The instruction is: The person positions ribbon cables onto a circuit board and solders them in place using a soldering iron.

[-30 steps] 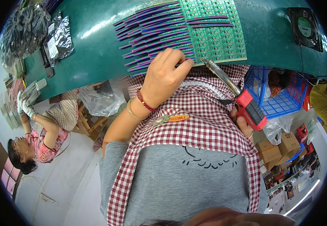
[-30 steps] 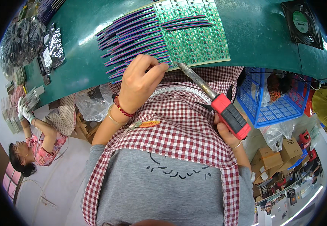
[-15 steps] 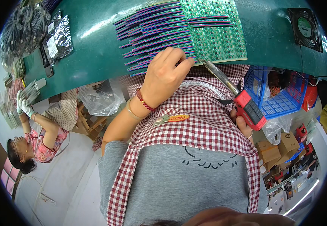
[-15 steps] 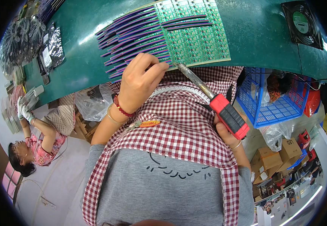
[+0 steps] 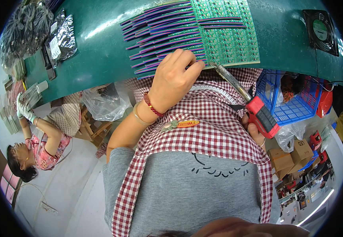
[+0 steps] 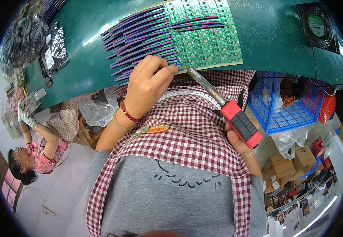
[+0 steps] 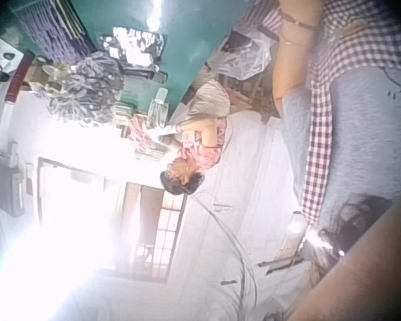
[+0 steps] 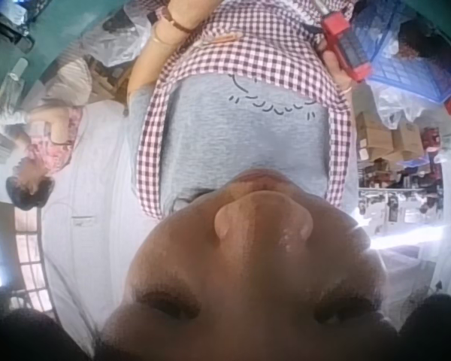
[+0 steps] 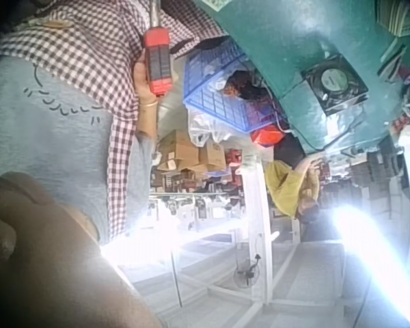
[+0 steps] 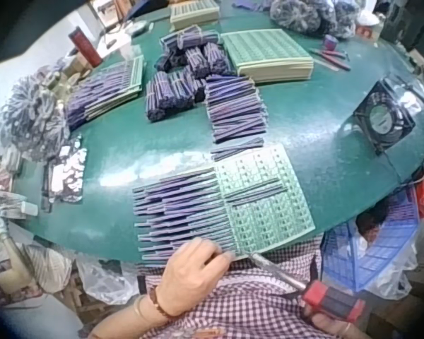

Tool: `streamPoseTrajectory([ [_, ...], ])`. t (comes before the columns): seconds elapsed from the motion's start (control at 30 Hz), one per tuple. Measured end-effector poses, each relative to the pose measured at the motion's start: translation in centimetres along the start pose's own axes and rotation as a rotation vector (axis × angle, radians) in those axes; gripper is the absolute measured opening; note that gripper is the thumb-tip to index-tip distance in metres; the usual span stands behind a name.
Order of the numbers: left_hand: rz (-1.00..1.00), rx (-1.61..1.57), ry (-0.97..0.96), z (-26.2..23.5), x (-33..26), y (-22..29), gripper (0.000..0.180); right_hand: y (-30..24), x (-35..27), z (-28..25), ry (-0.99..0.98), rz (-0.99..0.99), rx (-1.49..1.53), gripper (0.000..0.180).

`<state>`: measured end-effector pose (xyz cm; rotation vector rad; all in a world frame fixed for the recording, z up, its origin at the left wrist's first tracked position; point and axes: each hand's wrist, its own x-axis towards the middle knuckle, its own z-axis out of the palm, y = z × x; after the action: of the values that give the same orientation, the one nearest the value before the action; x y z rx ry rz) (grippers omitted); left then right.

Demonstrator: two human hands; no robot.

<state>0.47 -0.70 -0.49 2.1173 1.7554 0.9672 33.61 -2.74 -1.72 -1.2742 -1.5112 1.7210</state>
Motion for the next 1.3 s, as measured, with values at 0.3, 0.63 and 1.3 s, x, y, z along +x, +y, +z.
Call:
streamPoseTrajectory([
  [0.3,0.008,0.005,-0.004,-0.1,-0.1,0.0,0.017,-0.1,0.0,-0.3,-0.015,-0.033,-0.062,0.031],
  [0.63,0.009,0.007,-0.015,-0.1,-0.1,0.1,0.018,0.8,-0.3,-0.2,0.025,-0.093,-0.128,0.032],
  [1.3,-0.037,0.012,-0.024,-0.2,0.3,0.7,0.016,-7.0,4.3,-3.5,0.5,-0.376,0.316,0.071],
])
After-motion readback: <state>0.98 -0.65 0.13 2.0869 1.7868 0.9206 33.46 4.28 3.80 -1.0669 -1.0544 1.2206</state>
